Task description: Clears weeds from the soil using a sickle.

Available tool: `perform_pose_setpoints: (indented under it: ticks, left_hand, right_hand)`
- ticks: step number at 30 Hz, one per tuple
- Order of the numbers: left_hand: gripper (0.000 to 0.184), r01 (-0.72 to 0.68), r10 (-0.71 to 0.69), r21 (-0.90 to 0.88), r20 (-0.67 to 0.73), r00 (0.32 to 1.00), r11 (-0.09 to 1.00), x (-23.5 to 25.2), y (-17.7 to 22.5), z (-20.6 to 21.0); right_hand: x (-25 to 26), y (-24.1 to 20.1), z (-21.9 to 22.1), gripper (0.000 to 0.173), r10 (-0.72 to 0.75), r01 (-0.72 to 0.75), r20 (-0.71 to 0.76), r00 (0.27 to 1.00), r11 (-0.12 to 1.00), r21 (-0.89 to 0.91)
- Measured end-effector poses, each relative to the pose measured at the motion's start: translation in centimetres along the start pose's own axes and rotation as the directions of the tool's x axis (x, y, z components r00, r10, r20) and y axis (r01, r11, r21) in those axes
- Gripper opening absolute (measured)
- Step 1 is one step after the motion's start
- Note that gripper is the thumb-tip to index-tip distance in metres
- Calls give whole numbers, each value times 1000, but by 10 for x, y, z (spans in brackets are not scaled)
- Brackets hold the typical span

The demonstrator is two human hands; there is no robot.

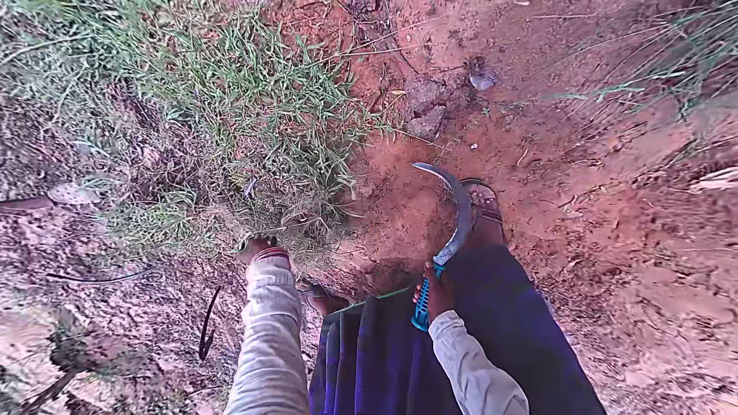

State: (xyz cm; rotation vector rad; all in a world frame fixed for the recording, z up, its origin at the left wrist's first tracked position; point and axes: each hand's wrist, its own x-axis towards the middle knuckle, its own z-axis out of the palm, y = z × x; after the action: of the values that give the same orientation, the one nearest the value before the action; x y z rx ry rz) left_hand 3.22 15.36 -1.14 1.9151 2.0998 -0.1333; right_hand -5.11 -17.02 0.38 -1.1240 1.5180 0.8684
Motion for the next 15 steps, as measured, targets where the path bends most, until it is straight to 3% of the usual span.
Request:
perform_pose_setpoints:
  ticks: [1,2,4,5,6,7,8,9,11,12,14,15]
  left_hand:
    - [57,-179,144,-201,-178,973,963,-13,28,-7]
    - [58,-411,331,-285,-289,898,866,-32,59,-12]
    - [54,-807,743,-243,-315,590,538,-75,113,7]
    - [50,-914,898,-156,-184,400,375,-99,137,31]
    - [48,-962,963,-68,81,258,263,-127,158,61]
    - [55,-987,904,41,396,159,155,-152,177,96]
    - [72,-985,746,172,652,135,28,-172,192,136]
    - [86,-953,578,289,795,185,-92,-185,197,175]
    - [96,-895,418,412,853,312,-172,-187,184,236]
    - [86,-892,430,429,839,333,-145,-182,172,249]
    - [60,-919,447,386,838,313,-81,-180,150,245]
    - [56,-927,425,369,851,307,-68,-179,138,239]
  right_hand:
    - [1,1,0,31,14,-14,1,1000,1000,11]
    - [2,2,0,31,26,-26,4,1000,1000,17]
    - [4,2,-2,33,60,-60,10,998,998,17]
    - [5,2,-4,33,70,-71,14,997,997,17]
    - [5,1,-7,34,74,-74,21,997,997,16]
    - [6,-1,-9,34,73,-73,29,997,997,15]
    - [9,-4,-11,35,75,-76,31,997,997,17]
    - [12,-7,-14,35,81,-82,30,996,996,27]
    - [17,-8,-21,32,79,-80,15,997,996,49]
    - [19,-6,-24,30,73,-73,1,997,996,53]
    - [23,-2,-25,28,69,-68,-15,998,995,68]
    - [22,1,-25,27,77,-75,-19,997,994,82]
